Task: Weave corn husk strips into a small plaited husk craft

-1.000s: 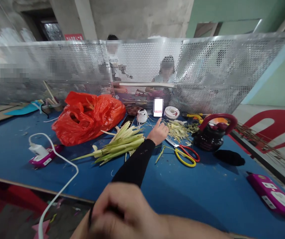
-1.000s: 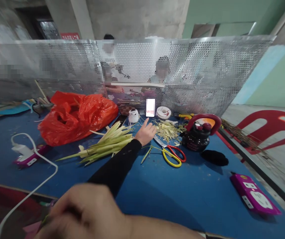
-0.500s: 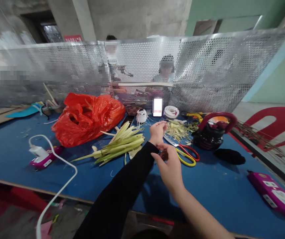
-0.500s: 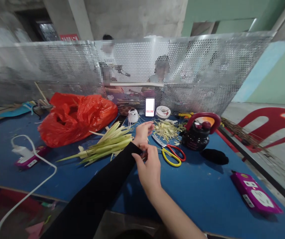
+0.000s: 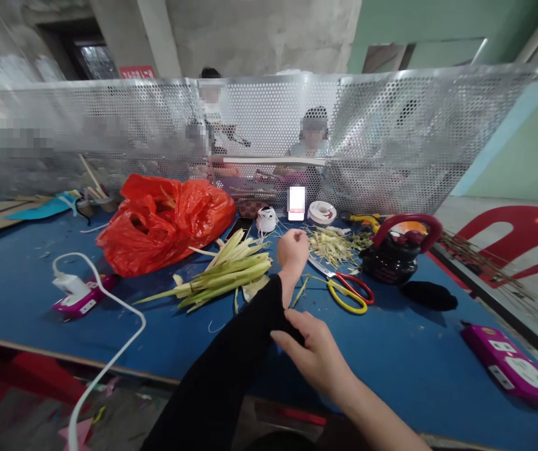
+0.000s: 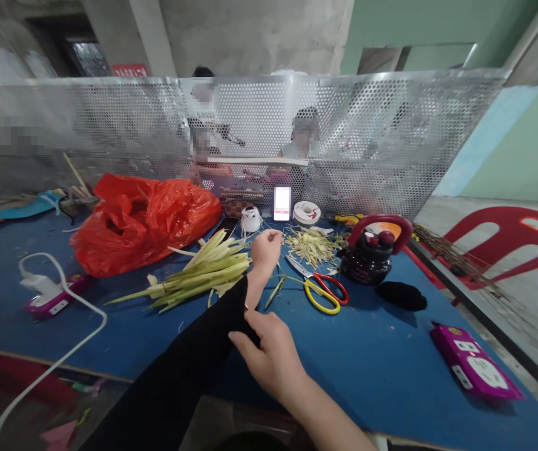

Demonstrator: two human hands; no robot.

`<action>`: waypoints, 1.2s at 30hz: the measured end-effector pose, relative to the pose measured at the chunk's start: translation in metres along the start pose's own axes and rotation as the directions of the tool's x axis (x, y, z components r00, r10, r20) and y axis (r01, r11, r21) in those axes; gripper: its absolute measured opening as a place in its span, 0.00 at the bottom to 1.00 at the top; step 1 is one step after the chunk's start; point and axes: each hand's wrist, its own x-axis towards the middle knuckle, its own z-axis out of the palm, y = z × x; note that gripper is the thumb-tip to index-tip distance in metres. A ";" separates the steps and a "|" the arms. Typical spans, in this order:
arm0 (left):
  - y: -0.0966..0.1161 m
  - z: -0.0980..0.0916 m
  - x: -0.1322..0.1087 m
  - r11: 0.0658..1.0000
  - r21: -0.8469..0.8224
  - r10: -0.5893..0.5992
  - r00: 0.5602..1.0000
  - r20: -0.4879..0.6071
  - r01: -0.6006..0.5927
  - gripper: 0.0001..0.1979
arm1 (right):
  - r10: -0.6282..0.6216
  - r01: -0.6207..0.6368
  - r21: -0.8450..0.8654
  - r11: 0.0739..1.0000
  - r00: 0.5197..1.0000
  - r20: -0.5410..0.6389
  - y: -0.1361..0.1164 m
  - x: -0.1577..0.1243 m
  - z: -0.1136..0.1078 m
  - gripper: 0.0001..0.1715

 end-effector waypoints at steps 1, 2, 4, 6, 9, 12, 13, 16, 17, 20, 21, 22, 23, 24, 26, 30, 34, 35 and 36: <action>0.000 0.000 -0.004 0.992 0.092 0.080 0.996 0.036 -0.083 0.09 | -0.029 0.030 0.034 0.999 0.999 -0.043 -0.005 0.005 0.003 0.07; -0.001 0.001 -0.010 0.967 0.184 0.161 0.982 0.095 -0.176 0.08 | -0.035 0.041 0.053 0.998 0.994 -0.107 -0.009 0.010 0.006 0.07; -0.003 0.003 -0.019 0.882 0.318 0.284 0.930 0.234 -0.349 0.08 | -0.041 0.052 0.057 0.997 0.982 -0.184 -0.016 0.016 0.013 0.11; -0.005 0.004 -0.024 0.796 0.394 0.342 0.879 0.332 -0.459 0.07 | -0.085 0.090 0.029 0.996 0.988 -0.128 -0.018 0.014 0.021 0.13; -0.010 0.001 -0.018 0.732 0.489 0.344 0.877 0.335 -0.474 0.08 | -0.143 0.142 -0.010 0.990 0.984 -0.107 -0.012 -0.005 0.027 0.17; -0.015 0.000 -0.006 0.738 0.546 0.295 0.917 0.268 -0.397 0.09 | -0.146 0.131 -0.162 0.978 0.986 -0.084 0.001 -0.023 0.026 0.29; -0.017 0.001 -0.004 0.744 0.549 0.283 0.924 0.258 -0.381 0.08 | -0.142 0.124 -0.262 0.957 0.989 -0.050 0.004 -0.026 0.025 0.32; -0.021 0.009 -0.007 0.748 0.553 0.268 0.929 0.255 -0.367 0.11 | -0.120 0.119 -0.526 0.842 0.992 0.033 0.010 -0.024 0.023 0.39; -0.021 0.011 -0.010 0.742 0.558 0.267 0.928 0.261 -0.371 0.11 | -0.117 0.116 -0.573 0.811 0.992 0.036 0.010 -0.022 0.022 0.39; -0.019 0.010 -0.021 0.690 0.599 0.277 0.912 0.301 -0.407 0.08 | -0.128 0.077 -0.618 0.783 0.991 -0.039 0.011 -0.013 0.023 0.37; -0.018 0.007 -0.023 0.657 0.618 0.287 0.902 0.323 -0.431 0.09 | -0.133 0.060 -0.625 0.778 0.989 -0.071 0.011 -0.012 0.022 0.36; -0.016 0.004 -0.025 0.618 0.636 0.301 0.886 0.352 -0.462 0.09 | -0.141 0.051 -0.638 0.768 0.986 -0.091 0.012 -0.010 0.022 0.34; -0.015 0.001 -0.026 0.571 0.650 0.317 0.865 0.388 -0.501 0.09 | -0.156 0.056 -0.655 0.753 0.983 -0.095 0.013 -0.009 0.021 0.33; -0.013 -0.002 -0.027 0.520 0.660 0.332 0.840 0.428 -0.542 0.09 | -0.177 0.078 -0.673 0.735 0.981 -0.079 0.013 -0.008 0.019 0.31; -0.011 -0.006 -0.028 0.413 0.665 0.354 0.783 0.512 -0.622 0.09 | -0.250 0.181 -0.688 0.703 0.968 -0.001 0.013 -0.005 0.013 0.28; -0.008 -0.002 -0.036 0.209 0.643 0.370 0.668 0.645 -0.737 0.10 | -0.391 0.442 -0.492 0.750 0.896 0.208 0.007 0.008 -0.005 0.33; -0.002 0.009 -0.052 0.050 0.588 0.406 0.554 0.726 -0.807 0.13 | -0.384 0.496 -0.296 0.816 0.848 0.365 0.000 0.022 -0.023 0.36; -0.001 0.012 -0.056 0.016 0.566 0.419 0.520 0.745 -0.824 0.14 | -0.367 0.496 -0.265 0.827 0.833 0.413 -0.003 0.025 -0.025 0.36; 0.001 0.014 -0.061 -0.019 0.540 0.434 0.480 0.763 -0.841 0.14 | -0.350 0.494 -0.239 0.836 0.816 0.461 -0.005 0.028 -0.028 0.37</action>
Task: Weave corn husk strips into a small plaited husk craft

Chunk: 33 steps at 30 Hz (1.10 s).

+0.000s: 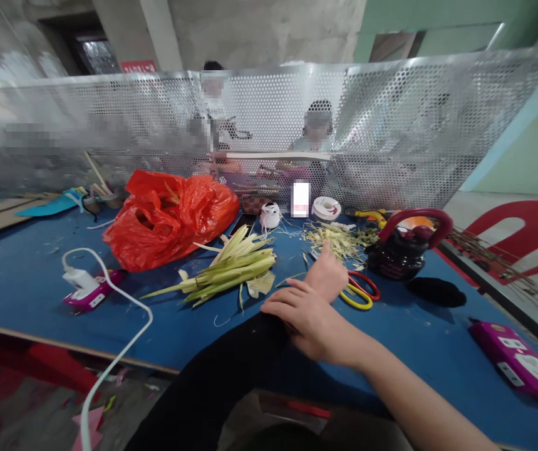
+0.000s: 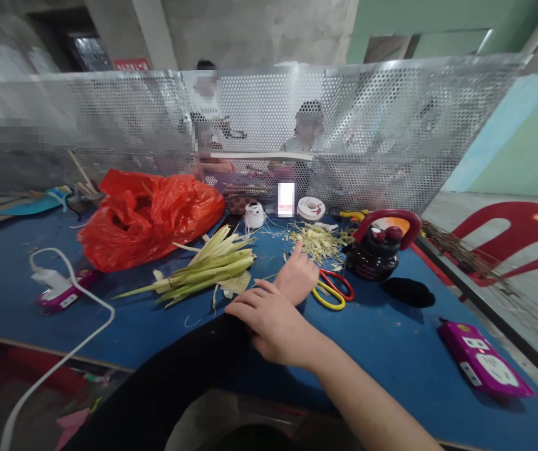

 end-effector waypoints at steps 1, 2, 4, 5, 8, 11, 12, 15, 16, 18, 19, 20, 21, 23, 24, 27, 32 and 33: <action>0.005 -0.001 0.001 0.998 0.028 0.057 0.998 -0.027 -0.057 0.14 | -0.005 0.004 0.021 1.000 0.999 0.051 0.000 0.002 -0.003 0.37; 0.009 -0.002 0.001 0.990 0.069 0.125 0.990 -0.062 -0.121 0.14 | -0.013 0.009 0.035 0.999 0.996 0.093 0.001 0.004 -0.006 0.38; 0.013 -0.002 0.002 0.966 0.128 0.239 0.964 -0.114 -0.225 0.15 | -0.032 0.023 0.058 0.998 0.989 0.145 0.002 0.006 -0.011 0.39; 0.014 -0.001 0.003 0.954 0.140 0.284 0.950 -0.130 -0.266 0.15 | -0.030 0.020 0.072 0.997 0.989 0.147 0.004 0.006 -0.012 0.40; 0.009 -0.002 0.004 0.942 0.114 0.330 0.934 -0.140 -0.316 0.15 | 0.050 -0.055 0.129 0.990 0.998 0.038 0.005 0.005 -0.016 0.37; 0.002 -0.006 0.003 0.965 0.095 0.253 0.960 -0.121 -0.243 0.13 | 0.068 -0.053 0.163 0.985 0.994 -0.089 0.002 0.002 -0.014 0.27; 0.001 -0.007 0.002 0.971 0.092 0.230 0.966 -0.115 -0.220 0.12 | 0.035 -0.016 0.159 0.987 0.993 -0.115 0.001 0.000 -0.012 0.24; 0.003 -0.008 0.001 0.966 0.088 0.252 0.962 -0.108 -0.243 0.12 | -0.038 0.049 0.083 0.995 0.992 -0.123 -0.003 -0.001 -0.007 0.25; 0.006 -0.008 0.001 0.958 0.090 0.279 0.955 -0.103 -0.271 0.13 | -0.036 0.040 0.040 0.998 0.994 -0.103 -0.003 -0.001 -0.006 0.25; 0.013 -0.006 0.003 0.937 0.097 0.343 0.935 -0.091 -0.334 0.15 | 0.002 -0.005 -0.056 0.998 0.999 -0.045 -0.002 0.001 -0.006 0.24; 0.017 -0.006 0.004 0.924 0.098 0.379 0.921 -0.088 -0.370 0.17 | 0.025 -0.027 -0.095 0.995 1.000 -0.016 0.000 0.001 -0.007 0.22; 0.021 -0.005 0.005 0.906 0.095 0.421 0.903 -0.087 -0.413 0.18 | 0.037 -0.035 -0.116 0.993 0.999 0.017 0.001 0.002 -0.009 0.21; 0.025 -0.005 0.005 0.886 0.089 0.462 0.883 -0.088 -0.455 0.20 | 0.036 -0.030 -0.119 0.992 0.998 0.051 0.003 0.002 -0.012 0.20; 0.030 -0.006 0.006 0.850 0.078 0.526 0.846 -0.086 -0.521 0.22 | 0.019 -0.010 -0.074 0.997 0.994 0.110 0.004 0.000 -0.018 0.24; 0.031 -0.007 0.005 0.839 0.073 0.544 0.835 -0.083 -0.539 0.23 | 0.013 -0.008 -0.039 0.999 0.992 0.129 0.004 -0.001 -0.021 0.28; 0.030 -0.006 0.004 0.825 0.040 0.565 0.822 -0.072 -0.564 0.23 | 0.077 -0.083 0.052 0.995 0.992 0.104 0.002 -0.007 -0.025 0.38; 0.022 0.008 0.002 0.854 -0.087 0.513 0.858 -0.027 -0.513 0.13 | 0.132 -0.118 0.244 0.963 0.990 -0.044 0.001 -0.011 -0.016 0.24; 0.021 0.011 0.002 0.879 -0.118 0.464 0.886 -0.007 -0.461 0.09 | 0.108 -0.085 0.274 0.958 0.992 -0.070 0.001 -0.011 -0.014 0.21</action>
